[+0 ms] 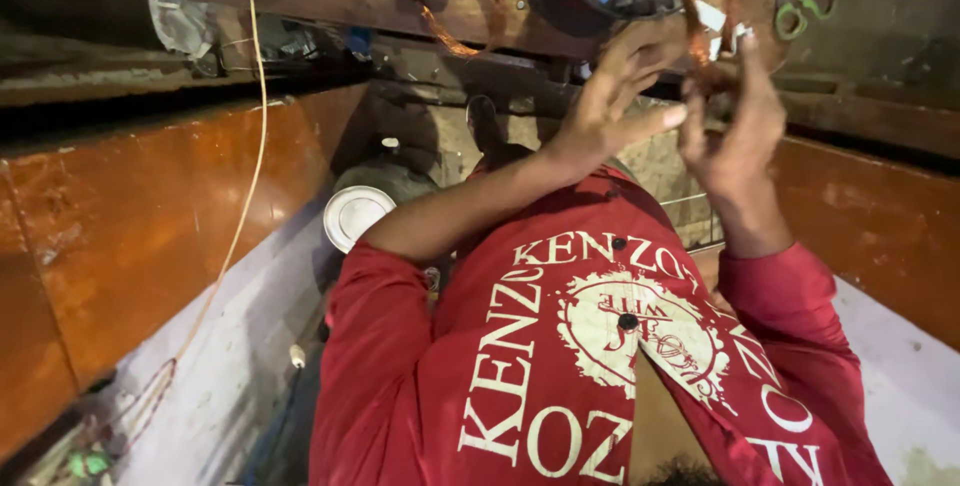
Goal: The person winds copper wire around a motor stator by hand, carefully threading the wire through slots and adjusting the coil shape. The person uses both hands to manipulate the wire and the stator, occasionally picking up small white insulating pieces.
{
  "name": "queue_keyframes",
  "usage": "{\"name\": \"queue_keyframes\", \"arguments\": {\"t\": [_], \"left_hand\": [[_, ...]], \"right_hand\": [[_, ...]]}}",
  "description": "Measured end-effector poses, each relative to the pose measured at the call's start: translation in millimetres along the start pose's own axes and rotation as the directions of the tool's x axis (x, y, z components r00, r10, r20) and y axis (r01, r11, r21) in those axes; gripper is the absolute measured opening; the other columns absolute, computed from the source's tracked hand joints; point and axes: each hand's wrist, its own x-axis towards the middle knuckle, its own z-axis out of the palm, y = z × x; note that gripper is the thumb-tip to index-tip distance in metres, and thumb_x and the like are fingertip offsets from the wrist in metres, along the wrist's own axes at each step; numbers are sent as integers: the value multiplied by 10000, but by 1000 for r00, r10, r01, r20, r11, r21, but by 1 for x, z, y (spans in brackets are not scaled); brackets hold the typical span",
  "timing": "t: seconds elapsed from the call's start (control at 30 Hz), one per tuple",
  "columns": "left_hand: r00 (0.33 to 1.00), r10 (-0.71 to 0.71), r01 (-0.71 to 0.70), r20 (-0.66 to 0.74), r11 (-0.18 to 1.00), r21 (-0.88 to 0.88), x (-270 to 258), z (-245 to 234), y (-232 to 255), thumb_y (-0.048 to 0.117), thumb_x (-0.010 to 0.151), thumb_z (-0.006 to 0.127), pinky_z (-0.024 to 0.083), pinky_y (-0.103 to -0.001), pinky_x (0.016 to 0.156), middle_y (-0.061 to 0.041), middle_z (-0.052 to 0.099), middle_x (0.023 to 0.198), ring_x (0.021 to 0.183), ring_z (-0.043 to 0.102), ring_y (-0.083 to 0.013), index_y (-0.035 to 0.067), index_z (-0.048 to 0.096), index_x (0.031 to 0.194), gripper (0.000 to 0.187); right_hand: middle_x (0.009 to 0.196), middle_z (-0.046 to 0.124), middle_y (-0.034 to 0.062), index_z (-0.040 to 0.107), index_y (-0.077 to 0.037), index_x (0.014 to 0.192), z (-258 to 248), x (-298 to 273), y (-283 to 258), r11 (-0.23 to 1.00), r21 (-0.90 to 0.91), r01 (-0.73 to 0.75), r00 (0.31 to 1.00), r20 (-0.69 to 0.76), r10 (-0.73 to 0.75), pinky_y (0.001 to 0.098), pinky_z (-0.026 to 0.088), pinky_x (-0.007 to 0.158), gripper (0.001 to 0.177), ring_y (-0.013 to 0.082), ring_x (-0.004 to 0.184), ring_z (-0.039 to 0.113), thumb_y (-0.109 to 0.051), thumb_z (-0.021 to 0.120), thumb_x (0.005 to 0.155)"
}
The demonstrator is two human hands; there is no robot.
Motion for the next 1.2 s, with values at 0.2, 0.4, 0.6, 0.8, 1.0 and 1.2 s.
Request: {"name": "queue_keyframes", "arguments": {"t": [0.2,0.4,0.6,0.8,1.0,1.2], "left_hand": [[978,-177,130,-108,930,-344,25,33,-11,176,878,840,550,-461,996,-174,615,1161,1086,635,-282,-6,474,1355,628],[981,53,-55,-187,998,-6,7,50,-27,81,956,753,525,-266,963,-40,655,1110,1047,635,-125,34,542,1265,378],[925,206,-42,-318,891,453,-2,47,-41,38,966,772,518,-231,844,9,656,969,893,605,-81,46,626,1134,222],[833,538,-338,130,308,889,28,12,57,35,918,751,499,-340,853,-55,692,1039,952,661,-192,27,677,1117,212],[770,103,-633,629,-3,774,115,-16,152,65,957,730,495,-419,695,-119,692,959,854,666,-292,-22,647,1220,289],[603,-285,-713,745,228,663,212,-7,148,87,904,695,543,-459,664,-155,716,869,818,709,-366,21,706,1028,141]], "right_hand": [[1305,600,309,432,93,1469,-26,13,5,971,200,133,984,-148,-104,466,573,1005,517,404,1181,658,-41,684,1038],[1359,629,251,599,-12,1368,-51,81,39,910,150,387,921,-17,-389,534,536,1078,357,426,1221,656,35,667,1020],[1274,702,120,720,-100,1208,-26,137,34,623,40,782,615,118,-780,497,514,1066,411,303,1201,700,-137,759,800],[1084,712,117,664,-16,1233,10,124,52,837,293,462,886,-114,-449,469,573,1038,335,307,1041,729,8,709,902],[1329,568,178,467,28,1456,49,80,38,785,619,9,952,-246,183,318,621,911,332,235,1076,736,47,570,1141],[1478,512,163,456,9,1528,68,71,24,703,709,-61,828,-357,432,277,589,930,383,192,1155,663,29,581,1166]]}}
